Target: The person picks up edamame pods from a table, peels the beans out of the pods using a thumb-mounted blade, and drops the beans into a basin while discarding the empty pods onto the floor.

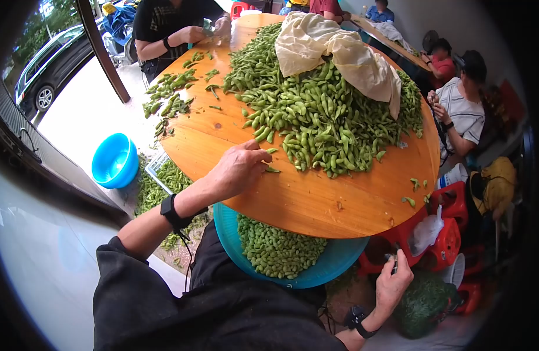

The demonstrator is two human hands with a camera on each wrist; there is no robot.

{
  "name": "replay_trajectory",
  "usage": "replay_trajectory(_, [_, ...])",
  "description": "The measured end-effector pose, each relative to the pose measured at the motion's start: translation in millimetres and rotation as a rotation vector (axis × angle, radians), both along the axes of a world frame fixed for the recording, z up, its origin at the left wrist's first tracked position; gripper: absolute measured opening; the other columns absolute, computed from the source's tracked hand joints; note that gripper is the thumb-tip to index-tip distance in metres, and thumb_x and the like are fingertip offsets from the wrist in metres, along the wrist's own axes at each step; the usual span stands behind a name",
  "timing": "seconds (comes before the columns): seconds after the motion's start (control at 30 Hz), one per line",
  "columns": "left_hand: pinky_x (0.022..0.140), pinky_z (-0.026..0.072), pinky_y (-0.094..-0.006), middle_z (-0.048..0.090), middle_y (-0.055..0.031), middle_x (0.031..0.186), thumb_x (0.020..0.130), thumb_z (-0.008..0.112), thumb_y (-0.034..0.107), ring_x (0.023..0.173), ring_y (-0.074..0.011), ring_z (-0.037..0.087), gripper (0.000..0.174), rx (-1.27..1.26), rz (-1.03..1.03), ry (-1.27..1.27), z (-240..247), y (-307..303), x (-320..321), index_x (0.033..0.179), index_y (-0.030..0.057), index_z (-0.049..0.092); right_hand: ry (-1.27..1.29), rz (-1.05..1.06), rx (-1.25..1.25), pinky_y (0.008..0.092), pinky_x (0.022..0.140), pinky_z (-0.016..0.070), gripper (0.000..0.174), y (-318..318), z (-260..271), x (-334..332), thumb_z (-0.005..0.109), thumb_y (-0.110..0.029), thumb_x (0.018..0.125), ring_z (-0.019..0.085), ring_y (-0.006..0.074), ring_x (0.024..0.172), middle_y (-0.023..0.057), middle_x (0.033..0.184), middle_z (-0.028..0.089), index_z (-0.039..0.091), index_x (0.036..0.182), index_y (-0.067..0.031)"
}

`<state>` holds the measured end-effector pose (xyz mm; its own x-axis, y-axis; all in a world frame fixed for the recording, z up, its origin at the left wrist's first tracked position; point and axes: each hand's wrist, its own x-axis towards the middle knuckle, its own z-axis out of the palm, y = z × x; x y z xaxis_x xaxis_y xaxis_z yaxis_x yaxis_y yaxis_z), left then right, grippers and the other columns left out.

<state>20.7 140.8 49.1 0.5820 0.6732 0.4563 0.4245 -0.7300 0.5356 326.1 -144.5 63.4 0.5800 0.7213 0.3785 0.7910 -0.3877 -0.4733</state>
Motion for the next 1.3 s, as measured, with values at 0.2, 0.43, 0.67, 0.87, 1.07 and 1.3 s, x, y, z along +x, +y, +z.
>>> replay_trajectory(0.2, [0.070,0.0517,-0.0419,0.062,-0.0124,0.081,0.081,0.071,0.008,0.077,-0.0321,0.064,0.011,0.051,-0.105,0.060,-4,16,13,0.090,0.0043,0.069,0.067,0.264,0.107,0.0417,0.068,0.0507,0.019,46,5,-43,0.057,0.005,0.085,0.064,0.0395,0.078,0.0229,0.088,0.064,0.062,0.103,0.0076])
replay_trajectory(0.43, [0.062,0.0494,-0.0205,0.063,0.0018,0.087,0.089,0.069,-0.001,0.075,-0.0034,0.059,0.008,-0.963,-0.347,-0.416,18,-52,31,0.091,0.0040,0.062,1.187,0.543,0.204,0.0230,0.049,0.0398,0.023,97,2,-97,0.056,0.002,0.094,0.049,0.0047,0.058,0.0013,0.077,0.057,0.062,0.116,0.0075])
replay_trajectory(0.67, [0.059,0.0489,-0.0224,0.063,-0.0006,0.079,0.088,0.071,-0.001,0.069,-0.0065,0.059,0.018,-1.144,-0.355,-0.732,3,-86,45,0.097,0.0045,0.057,1.510,0.620,0.196,0.0213,0.047,0.0338,0.025,104,-1,-102,0.054,0.001,0.097,0.044,0.0043,0.058,-0.0019,0.078,0.050,0.058,0.121,0.0084])
replay_trajectory(0.87, [0.057,0.0491,-0.0224,0.065,-0.0031,0.079,0.086,0.072,-0.003,0.069,-0.0082,0.061,0.025,-1.253,-0.321,-0.800,-6,-95,50,0.099,0.0038,0.052,1.476,0.580,0.206,0.0218,0.047,0.0360,0.024,99,-7,-99,0.055,0.002,0.096,0.047,0.0055,0.060,0.0017,0.089,0.052,0.058,0.119,0.0108])
replay_trajectory(1.07, [0.055,0.0457,-0.0200,0.064,-0.0026,0.077,0.087,0.072,-0.002,0.063,-0.0069,0.059,0.025,-0.894,-0.285,-0.772,-7,-105,55,0.100,0.0034,0.050,1.454,0.640,0.172,0.0220,0.048,0.0370,0.022,92,-1,-95,0.056,0.002,0.096,0.048,0.0063,0.060,0.0037,0.095,0.052,0.058,0.115,0.0125])
replay_trajectory(1.3, [0.053,0.0415,-0.0266,0.065,-0.0049,0.077,0.090,0.066,-0.002,0.058,-0.0157,0.056,0.021,-1.723,-0.615,-1.044,-10,-110,52,0.107,0.0040,0.054,1.316,0.831,0.263,0.0250,0.049,0.0411,0.017,89,-13,-84,0.059,0.004,0.091,0.055,0.0101,0.062,0.0049,0.089,0.055,0.063,0.108,0.0071])
